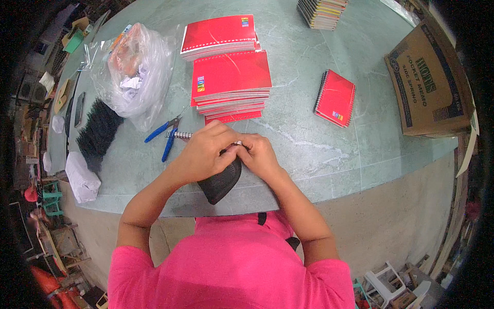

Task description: The person assembles notebooks by threading wire coils through the punched edges of small red booklets, using pliers to trim and secure the coils, and stacking the finished notebooks on the table.

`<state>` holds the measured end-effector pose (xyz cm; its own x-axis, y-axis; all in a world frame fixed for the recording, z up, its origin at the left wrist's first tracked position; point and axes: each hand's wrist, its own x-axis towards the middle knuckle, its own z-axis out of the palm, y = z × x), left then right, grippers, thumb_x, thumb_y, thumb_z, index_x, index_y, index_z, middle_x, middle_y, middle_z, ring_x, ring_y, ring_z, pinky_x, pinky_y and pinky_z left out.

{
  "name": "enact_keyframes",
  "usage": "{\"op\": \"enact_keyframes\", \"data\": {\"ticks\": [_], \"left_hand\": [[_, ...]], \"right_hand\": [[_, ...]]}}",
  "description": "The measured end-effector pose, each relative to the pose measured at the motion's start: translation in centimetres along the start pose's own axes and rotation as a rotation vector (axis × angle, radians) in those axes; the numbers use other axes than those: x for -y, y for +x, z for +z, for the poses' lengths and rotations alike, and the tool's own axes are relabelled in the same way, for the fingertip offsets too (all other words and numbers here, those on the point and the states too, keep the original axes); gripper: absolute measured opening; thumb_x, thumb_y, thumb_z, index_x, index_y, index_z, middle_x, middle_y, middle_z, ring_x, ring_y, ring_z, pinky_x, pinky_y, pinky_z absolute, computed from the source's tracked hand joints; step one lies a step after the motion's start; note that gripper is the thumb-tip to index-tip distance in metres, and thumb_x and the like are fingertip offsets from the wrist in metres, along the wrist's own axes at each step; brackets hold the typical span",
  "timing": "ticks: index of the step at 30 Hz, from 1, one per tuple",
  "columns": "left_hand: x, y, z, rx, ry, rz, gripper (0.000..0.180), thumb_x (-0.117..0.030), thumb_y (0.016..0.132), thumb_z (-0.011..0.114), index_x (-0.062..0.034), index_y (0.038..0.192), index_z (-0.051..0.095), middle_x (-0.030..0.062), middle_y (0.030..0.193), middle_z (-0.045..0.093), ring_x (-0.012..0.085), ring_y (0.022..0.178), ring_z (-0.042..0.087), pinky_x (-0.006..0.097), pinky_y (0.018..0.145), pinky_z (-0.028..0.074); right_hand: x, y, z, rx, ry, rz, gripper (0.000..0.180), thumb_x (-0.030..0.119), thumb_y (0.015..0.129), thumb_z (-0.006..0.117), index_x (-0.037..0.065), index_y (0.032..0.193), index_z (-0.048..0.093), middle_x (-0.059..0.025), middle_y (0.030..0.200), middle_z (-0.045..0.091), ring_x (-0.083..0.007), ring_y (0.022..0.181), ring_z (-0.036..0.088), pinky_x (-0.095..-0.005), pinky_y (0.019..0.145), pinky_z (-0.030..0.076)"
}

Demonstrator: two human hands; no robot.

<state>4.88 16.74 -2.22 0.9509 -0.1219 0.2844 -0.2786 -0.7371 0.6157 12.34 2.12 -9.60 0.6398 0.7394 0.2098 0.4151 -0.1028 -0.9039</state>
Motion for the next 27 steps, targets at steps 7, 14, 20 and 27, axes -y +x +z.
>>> {"op": "enact_keyframes", "data": {"ticks": [7,14,20,27], "left_hand": [[0.0,0.0,0.3,0.001,0.035,-0.046,0.021,-0.007,0.070,0.065,-0.0023,0.090,0.061,0.0121,0.085,0.056,0.0309,0.083,0.053,0.038,0.074,0.044],[0.1,-0.3,-3.0,-0.232,0.091,-0.001,0.024,-0.020,0.071,0.070,-0.0059,0.089,0.062,0.0112,0.098,0.058,0.0293,0.096,0.053,0.037,0.081,0.044],[6.4,-8.1,-7.9,0.081,0.406,-0.667,0.065,-0.024,0.060,0.081,-0.0053,0.115,0.054,0.0178,0.105,0.057,0.0337,0.098,0.054,0.038,0.085,0.044],[5.9,-11.9,-5.5,0.043,0.537,-0.730,0.050,-0.011,0.069,0.061,-0.0068,0.118,0.052,0.0204,0.104,0.055,0.0339,0.096,0.053,0.040,0.079,0.044]], "right_hand": [[-0.4,-0.2,0.5,-0.023,-0.040,-0.015,0.020,0.007,0.075,0.062,0.003,0.094,0.064,-0.0163,0.083,0.064,-0.0347,0.076,0.061,-0.0387,0.068,0.049],[1.0,0.5,-1.6,0.029,0.064,0.004,0.021,0.005,0.077,0.062,0.005,0.097,0.065,-0.0142,0.092,0.066,-0.0330,0.084,0.062,-0.0376,0.071,0.049],[5.8,3.8,-4.0,0.224,-0.475,-0.311,0.024,0.012,0.074,0.066,0.008,0.098,0.064,-0.0106,0.089,0.066,-0.0300,0.083,0.062,-0.0422,0.076,0.045],[7.2,6.5,4.0,0.293,-0.573,-0.399,0.019,0.013,0.074,0.064,0.006,0.092,0.063,-0.0120,0.082,0.063,-0.0303,0.079,0.061,-0.0411,0.070,0.049]]}}
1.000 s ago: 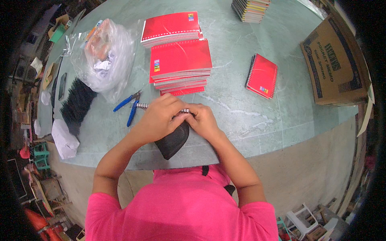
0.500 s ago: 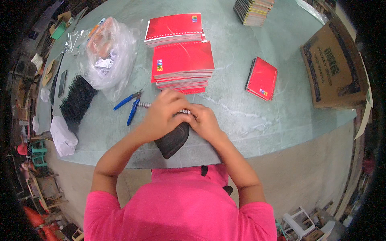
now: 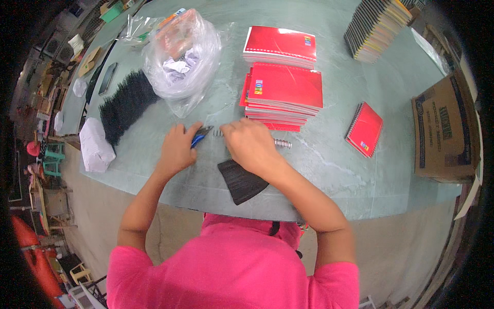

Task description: The person assembles notebooks by threading wire coils through the punched edges of small red booklets, using pliers to trim and secure the coils, and stacking the finished notebooks on the table.

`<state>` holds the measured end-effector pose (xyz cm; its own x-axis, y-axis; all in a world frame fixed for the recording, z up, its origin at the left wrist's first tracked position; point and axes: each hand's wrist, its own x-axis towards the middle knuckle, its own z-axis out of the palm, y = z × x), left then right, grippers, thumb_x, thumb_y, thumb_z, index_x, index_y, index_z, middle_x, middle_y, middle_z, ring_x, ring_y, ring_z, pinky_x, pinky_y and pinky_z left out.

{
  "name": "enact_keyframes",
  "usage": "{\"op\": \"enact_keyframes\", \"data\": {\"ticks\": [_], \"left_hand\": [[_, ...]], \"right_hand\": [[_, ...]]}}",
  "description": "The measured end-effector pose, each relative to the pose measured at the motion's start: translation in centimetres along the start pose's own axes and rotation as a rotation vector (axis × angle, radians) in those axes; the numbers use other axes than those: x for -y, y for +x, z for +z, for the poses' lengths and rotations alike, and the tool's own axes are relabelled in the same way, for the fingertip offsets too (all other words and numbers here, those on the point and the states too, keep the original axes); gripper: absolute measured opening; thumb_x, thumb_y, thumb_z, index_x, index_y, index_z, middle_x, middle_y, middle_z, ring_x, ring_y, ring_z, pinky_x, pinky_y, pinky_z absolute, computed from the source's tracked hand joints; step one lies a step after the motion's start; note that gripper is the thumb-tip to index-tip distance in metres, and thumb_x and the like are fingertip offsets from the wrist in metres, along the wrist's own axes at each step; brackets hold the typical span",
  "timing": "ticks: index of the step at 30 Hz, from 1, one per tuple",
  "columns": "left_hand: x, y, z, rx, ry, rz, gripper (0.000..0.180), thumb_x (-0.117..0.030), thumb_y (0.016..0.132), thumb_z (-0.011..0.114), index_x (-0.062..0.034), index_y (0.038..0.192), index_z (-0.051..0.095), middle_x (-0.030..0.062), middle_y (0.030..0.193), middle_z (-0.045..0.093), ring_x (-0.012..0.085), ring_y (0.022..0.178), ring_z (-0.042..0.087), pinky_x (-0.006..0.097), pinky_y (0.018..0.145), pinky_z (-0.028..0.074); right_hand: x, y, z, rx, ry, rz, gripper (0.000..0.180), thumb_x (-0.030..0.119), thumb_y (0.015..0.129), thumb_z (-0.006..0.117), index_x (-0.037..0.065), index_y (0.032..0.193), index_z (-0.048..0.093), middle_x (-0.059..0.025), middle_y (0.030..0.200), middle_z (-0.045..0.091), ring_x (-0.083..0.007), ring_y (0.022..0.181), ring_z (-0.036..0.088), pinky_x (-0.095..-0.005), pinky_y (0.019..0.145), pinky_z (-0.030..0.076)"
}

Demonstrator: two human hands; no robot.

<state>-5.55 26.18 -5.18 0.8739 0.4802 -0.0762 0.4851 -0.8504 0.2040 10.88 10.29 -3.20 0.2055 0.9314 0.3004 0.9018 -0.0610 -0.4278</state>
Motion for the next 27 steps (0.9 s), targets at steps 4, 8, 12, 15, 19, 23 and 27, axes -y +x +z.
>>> {"op": "enact_keyframes", "data": {"ticks": [4,8,12,15,19,23,27], "left_hand": [[0.0,-2.4,-0.7,0.009,-0.548,-0.173,0.039,-0.015,0.074,0.055,-0.0061,0.112,0.053,0.0129,0.088,0.059,0.0225,0.077,0.057,0.034,0.070,0.045],[-3.7,-2.9,-3.3,0.360,-0.940,-0.172,0.037,-0.018,0.077,0.050,-0.0043,0.112,0.052,0.0053,0.079,0.058,0.0137,0.070,0.054,0.028,0.064,0.044],[-3.4,-2.0,-1.0,0.351,-1.032,-0.124,0.039,-0.019,0.079,0.049,-0.0028,0.114,0.052,0.0034,0.082,0.057,0.0117,0.072,0.054,0.027,0.064,0.043],[-3.4,-1.5,-0.8,0.348,-1.029,-0.132,0.036,-0.021,0.081,0.051,-0.0017,0.111,0.053,0.0060,0.078,0.058,0.0145,0.069,0.054,0.029,0.062,0.043],[-4.3,-0.5,-1.3,0.166,-0.669,-0.010,0.029,-0.023,0.084,0.056,0.0005,0.101,0.055,0.0143,0.069,0.056,0.0230,0.061,0.054,0.035,0.059,0.043],[-3.4,-0.8,-0.4,0.082,-0.479,-0.007,0.029,-0.025,0.086,0.058,0.0017,0.098,0.054,0.0191,0.067,0.055,0.0289,0.062,0.057,0.040,0.060,0.044],[-2.7,-1.6,-1.1,0.569,-1.157,-0.195,0.033,-0.025,0.086,0.055,0.0013,0.105,0.054,0.0162,0.077,0.061,0.0283,0.068,0.061,0.040,0.063,0.048]], "right_hand": [[0.0,1.4,0.2,-0.064,0.078,0.144,0.023,0.012,0.075,0.065,0.006,0.096,0.064,-0.0123,0.085,0.062,-0.0310,0.081,0.060,-0.0404,0.072,0.048],[0.3,1.9,-0.3,-0.074,0.139,0.169,0.025,0.008,0.074,0.065,0.006,0.099,0.064,-0.0130,0.087,0.062,-0.0316,0.083,0.058,-0.0402,0.074,0.047],[0.5,2.3,-0.9,-0.012,0.229,0.155,0.027,0.002,0.073,0.063,0.007,0.100,0.064,-0.0137,0.090,0.063,-0.0316,0.090,0.057,-0.0409,0.079,0.047],[0.2,2.0,-0.8,0.023,0.321,0.084,0.030,-0.001,0.073,0.061,0.008,0.101,0.065,-0.0131,0.092,0.063,-0.0325,0.088,0.057,-0.0412,0.081,0.046],[-0.7,1.5,0.3,0.014,0.343,-0.044,0.026,-0.002,0.073,0.060,0.005,0.098,0.065,-0.0139,0.096,0.060,-0.0340,0.088,0.056,-0.0414,0.081,0.046],[0.7,1.0,-0.1,-0.109,0.336,0.103,0.016,0.000,0.074,0.061,-0.002,0.090,0.064,-0.0163,0.104,0.055,-0.0354,0.090,0.057,-0.0424,0.078,0.047],[0.8,0.7,-0.5,-0.077,0.300,0.196,0.014,0.002,0.073,0.063,-0.005,0.084,0.060,-0.0167,0.103,0.052,-0.0354,0.089,0.058,-0.0429,0.076,0.048]]}}
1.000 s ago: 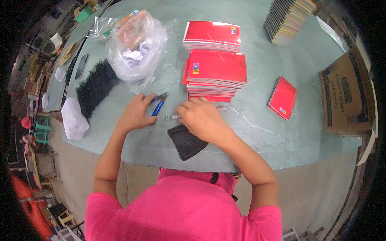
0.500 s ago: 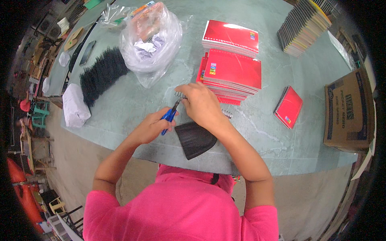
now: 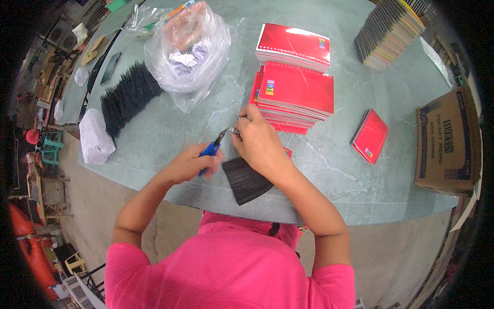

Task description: The person assembles notebooks by threading wire coils through the punched edges of small red booklets, using pliers to trim and secure the coils, and stacking the finished notebooks on the table.

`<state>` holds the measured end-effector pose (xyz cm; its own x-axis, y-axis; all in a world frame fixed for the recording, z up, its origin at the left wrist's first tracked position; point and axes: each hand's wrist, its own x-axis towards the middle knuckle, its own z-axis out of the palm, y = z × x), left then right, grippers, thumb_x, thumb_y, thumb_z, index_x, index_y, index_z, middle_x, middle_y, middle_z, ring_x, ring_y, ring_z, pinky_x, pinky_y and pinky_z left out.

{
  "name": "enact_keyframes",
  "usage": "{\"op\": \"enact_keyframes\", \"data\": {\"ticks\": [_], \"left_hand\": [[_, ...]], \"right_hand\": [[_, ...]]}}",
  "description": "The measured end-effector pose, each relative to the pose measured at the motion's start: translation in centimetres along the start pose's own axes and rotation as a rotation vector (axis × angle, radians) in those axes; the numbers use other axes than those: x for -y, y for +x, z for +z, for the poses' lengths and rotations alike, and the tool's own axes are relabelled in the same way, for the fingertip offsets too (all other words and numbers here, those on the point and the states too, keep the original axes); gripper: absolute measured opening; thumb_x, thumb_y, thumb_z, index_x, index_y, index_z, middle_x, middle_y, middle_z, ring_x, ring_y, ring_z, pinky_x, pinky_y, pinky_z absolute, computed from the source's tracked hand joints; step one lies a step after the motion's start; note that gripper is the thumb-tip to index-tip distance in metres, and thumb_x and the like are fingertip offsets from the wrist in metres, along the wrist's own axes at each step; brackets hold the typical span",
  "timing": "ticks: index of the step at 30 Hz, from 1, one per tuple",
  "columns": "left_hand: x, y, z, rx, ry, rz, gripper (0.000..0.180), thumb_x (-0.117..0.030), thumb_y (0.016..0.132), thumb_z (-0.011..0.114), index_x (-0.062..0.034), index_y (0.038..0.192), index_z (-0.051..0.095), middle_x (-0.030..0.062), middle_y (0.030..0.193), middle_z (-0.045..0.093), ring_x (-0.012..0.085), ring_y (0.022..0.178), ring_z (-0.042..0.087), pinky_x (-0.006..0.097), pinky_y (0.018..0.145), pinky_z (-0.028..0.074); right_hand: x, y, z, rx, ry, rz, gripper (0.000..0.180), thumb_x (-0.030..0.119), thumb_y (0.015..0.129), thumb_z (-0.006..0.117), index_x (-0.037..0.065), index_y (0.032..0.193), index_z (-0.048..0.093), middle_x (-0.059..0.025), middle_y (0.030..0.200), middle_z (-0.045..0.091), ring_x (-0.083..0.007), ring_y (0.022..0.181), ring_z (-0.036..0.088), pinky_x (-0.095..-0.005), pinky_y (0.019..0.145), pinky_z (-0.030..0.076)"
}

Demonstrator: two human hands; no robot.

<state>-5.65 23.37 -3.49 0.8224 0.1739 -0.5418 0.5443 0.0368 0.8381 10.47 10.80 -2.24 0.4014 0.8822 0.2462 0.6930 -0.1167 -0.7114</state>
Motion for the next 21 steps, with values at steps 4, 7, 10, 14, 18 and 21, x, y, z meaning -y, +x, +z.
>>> {"op": "enact_keyframes", "data": {"ticks": [4,7,10,14,18,21], "left_hand": [[-1.9,-0.7,1.2,0.327,-0.830,-0.251,0.035,-0.027,0.089,0.050,-0.0009,0.112,0.052,0.0116,0.087,0.063,0.0265,0.070,0.062,0.042,0.067,0.050],[-1.6,-0.4,1.8,0.012,-0.084,-0.038,0.034,-0.023,0.087,0.052,-0.0012,0.113,0.050,0.0126,0.088,0.062,0.0280,0.074,0.061,0.043,0.070,0.048],[-1.0,0.0,2.0,-0.295,0.668,0.182,0.035,-0.019,0.085,0.054,-0.0015,0.114,0.048,0.0135,0.089,0.061,0.0296,0.078,0.060,0.043,0.074,0.045],[1.0,0.7,-0.9,-0.271,0.613,0.378,0.028,-0.020,0.085,0.056,-0.0029,0.107,0.051,0.0088,0.083,0.061,0.0194,0.076,0.059,0.032,0.068,0.045],[-2.4,0.4,-0.9,-0.358,0.097,0.209,0.020,-0.018,0.082,0.061,-0.0035,0.095,0.056,0.0020,0.076,0.059,0.0104,0.069,0.054,0.025,0.062,0.043],[-2.1,2.3,0.2,-0.389,0.078,0.298,0.020,-0.018,0.082,0.063,-0.0032,0.094,0.057,0.0022,0.078,0.060,0.0097,0.069,0.054,0.026,0.063,0.044]], "right_hand": [[-0.2,0.0,0.3,0.010,-0.020,-0.016,0.014,0.003,0.072,0.065,-0.005,0.082,0.060,-0.0162,0.099,0.052,-0.0349,0.087,0.058,-0.0426,0.075,0.048],[-0.3,-0.1,0.6,-0.014,-0.024,-0.052,0.013,0.002,0.071,0.065,-0.006,0.081,0.060,-0.0162,0.098,0.052,-0.0348,0.086,0.058,-0.0422,0.074,0.048],[-0.7,0.1,0.7,-0.012,0.009,-0.033,0.013,0.002,0.071,0.065,-0.006,0.080,0.060,-0.0162,0.099,0.053,-0.0346,0.086,0.058,-0.0418,0.075,0.048],[-0.9,0.1,-0.5,0.009,0.051,0.011,0.012,0.001,0.071,0.063,-0.006,0.081,0.060,-0.0167,0.099,0.054,-0.0349,0.087,0.058,-0.0419,0.076,0.048],[-1.5,-0.7,1.0,0.068,-0.039,-0.100,0.013,0.004,0.071,0.064,-0.002,0.083,0.061,-0.0159,0.102,0.055,-0.0314,0.088,0.059,-0.0384,0.076,0.049],[0.6,-1.2,2.1,0.181,-0.001,-0.067,0.019,0.005,0.073,0.062,0.000,0.091,0.057,-0.0173,0.104,0.053,-0.0345,0.089,0.057,-0.0410,0.076,0.048]]}}
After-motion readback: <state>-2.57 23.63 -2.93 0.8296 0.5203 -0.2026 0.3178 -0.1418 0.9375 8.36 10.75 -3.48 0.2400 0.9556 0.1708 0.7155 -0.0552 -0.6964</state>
